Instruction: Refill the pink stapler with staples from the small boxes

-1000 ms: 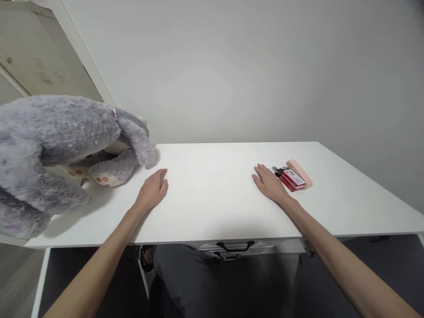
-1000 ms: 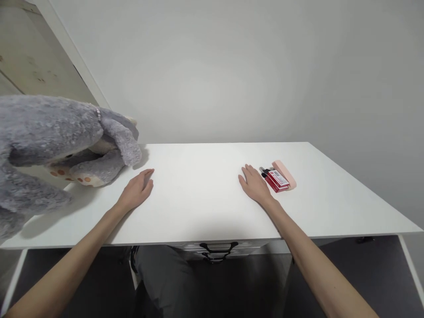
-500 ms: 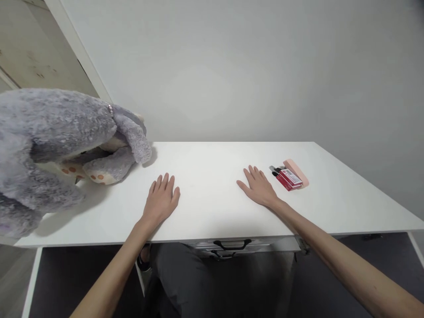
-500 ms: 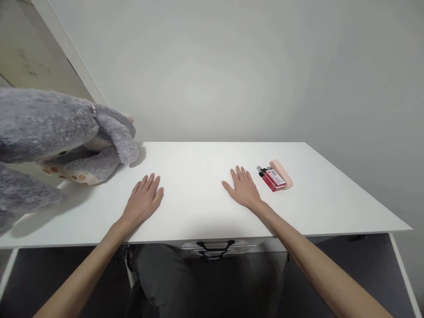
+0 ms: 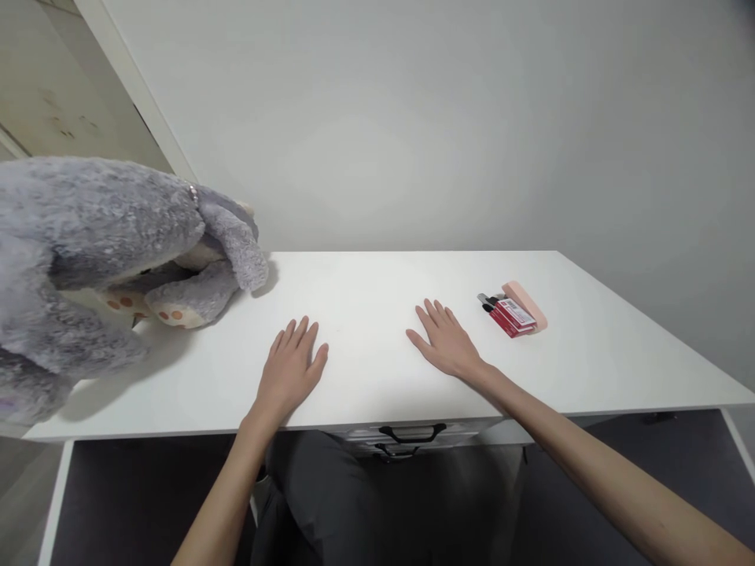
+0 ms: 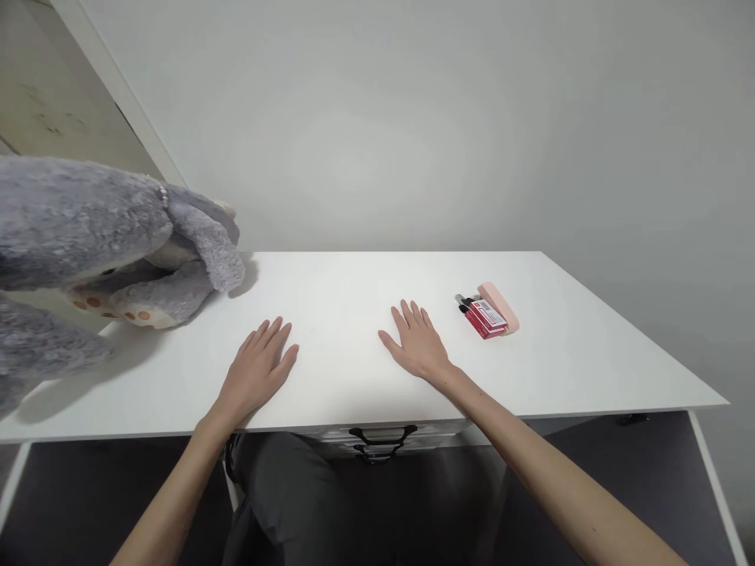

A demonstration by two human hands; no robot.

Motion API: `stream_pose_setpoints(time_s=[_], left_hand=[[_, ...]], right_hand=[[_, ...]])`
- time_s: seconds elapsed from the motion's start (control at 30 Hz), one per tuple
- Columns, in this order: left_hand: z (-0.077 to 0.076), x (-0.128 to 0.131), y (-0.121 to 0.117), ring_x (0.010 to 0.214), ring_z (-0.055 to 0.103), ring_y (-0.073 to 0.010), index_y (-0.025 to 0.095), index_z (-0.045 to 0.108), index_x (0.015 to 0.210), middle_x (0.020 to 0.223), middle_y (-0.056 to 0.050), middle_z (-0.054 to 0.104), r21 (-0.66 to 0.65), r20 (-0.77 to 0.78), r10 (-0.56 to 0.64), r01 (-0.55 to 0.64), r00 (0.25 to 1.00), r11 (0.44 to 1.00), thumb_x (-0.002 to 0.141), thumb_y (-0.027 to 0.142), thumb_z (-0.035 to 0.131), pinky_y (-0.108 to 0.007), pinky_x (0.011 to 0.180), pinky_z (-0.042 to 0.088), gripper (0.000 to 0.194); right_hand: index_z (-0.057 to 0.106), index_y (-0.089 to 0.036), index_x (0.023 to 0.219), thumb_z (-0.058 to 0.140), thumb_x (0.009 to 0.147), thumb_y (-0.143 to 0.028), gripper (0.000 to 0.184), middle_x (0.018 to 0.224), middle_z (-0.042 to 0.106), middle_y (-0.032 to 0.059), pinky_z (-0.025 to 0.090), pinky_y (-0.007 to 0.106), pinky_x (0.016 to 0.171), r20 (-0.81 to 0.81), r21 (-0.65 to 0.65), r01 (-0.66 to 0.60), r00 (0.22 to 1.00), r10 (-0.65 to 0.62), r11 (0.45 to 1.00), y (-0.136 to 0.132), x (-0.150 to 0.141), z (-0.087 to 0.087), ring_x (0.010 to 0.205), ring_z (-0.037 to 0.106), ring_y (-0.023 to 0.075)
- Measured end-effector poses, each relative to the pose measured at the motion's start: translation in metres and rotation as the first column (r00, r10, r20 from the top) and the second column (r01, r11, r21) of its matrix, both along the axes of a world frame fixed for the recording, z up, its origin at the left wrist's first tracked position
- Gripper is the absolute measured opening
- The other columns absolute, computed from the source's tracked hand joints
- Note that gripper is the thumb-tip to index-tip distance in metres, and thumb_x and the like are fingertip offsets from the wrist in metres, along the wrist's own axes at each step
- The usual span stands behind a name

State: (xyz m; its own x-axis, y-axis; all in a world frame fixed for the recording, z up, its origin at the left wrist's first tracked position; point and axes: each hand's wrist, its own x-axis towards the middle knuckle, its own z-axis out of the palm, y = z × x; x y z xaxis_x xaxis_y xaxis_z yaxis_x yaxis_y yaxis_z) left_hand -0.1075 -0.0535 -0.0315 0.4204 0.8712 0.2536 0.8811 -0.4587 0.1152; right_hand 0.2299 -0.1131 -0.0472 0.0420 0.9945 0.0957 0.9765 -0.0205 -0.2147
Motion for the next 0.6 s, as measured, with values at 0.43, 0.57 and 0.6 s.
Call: stream_pose_setpoints(time_s=[0.43,0.57,0.6], left_hand=[[0.0016,-0.0005,-0.0015,0.161,0.034,-0.0343,0.015,0.055,0.155,0.169,-0.012,0.043,-0.002,0.029,-0.006,0.006,1.000,1.000,0.108,0.049,0.038,-0.055,0.131,0.031,0.061],[0.0028,-0.0005,-0.0024,0.161,0.033,-0.0345,0.013,0.054,0.156,0.170,-0.013,0.042,-0.016,0.030,-0.011,0.012,0.999,1.000,0.108,0.050,0.036,-0.055,0.131,0.031,0.062],[0.0029,-0.0005,-0.0025,0.161,0.033,-0.0345,0.013,0.054,0.155,0.170,-0.013,0.042,-0.017,0.032,-0.011,0.011,0.999,1.000,0.108,0.049,0.036,-0.056,0.131,0.031,0.062]], right_hand=[[0.034,-0.008,0.168,0.019,0.108,-0.069,0.087,0.178,0.021,0.0176,0.012,0.052,0.136,-0.008,0.014,-0.002,1.000,0.002,1.000,0.0005,0.0001,-0.0021,0.167,0.014,0.0340],[0.035,-0.008,0.168,0.018,0.108,-0.069,0.087,0.178,0.023,0.0173,0.013,0.051,0.136,-0.008,0.022,-0.001,1.000,0.001,1.000,0.0001,0.0001,-0.0023,0.167,0.015,0.0341],[0.035,-0.008,0.168,0.018,0.108,-0.069,0.087,0.178,0.023,0.0175,0.012,0.051,0.136,-0.007,0.023,-0.002,1.000,0.002,1.000,0.0002,0.0002,-0.0026,0.167,0.015,0.0342]])
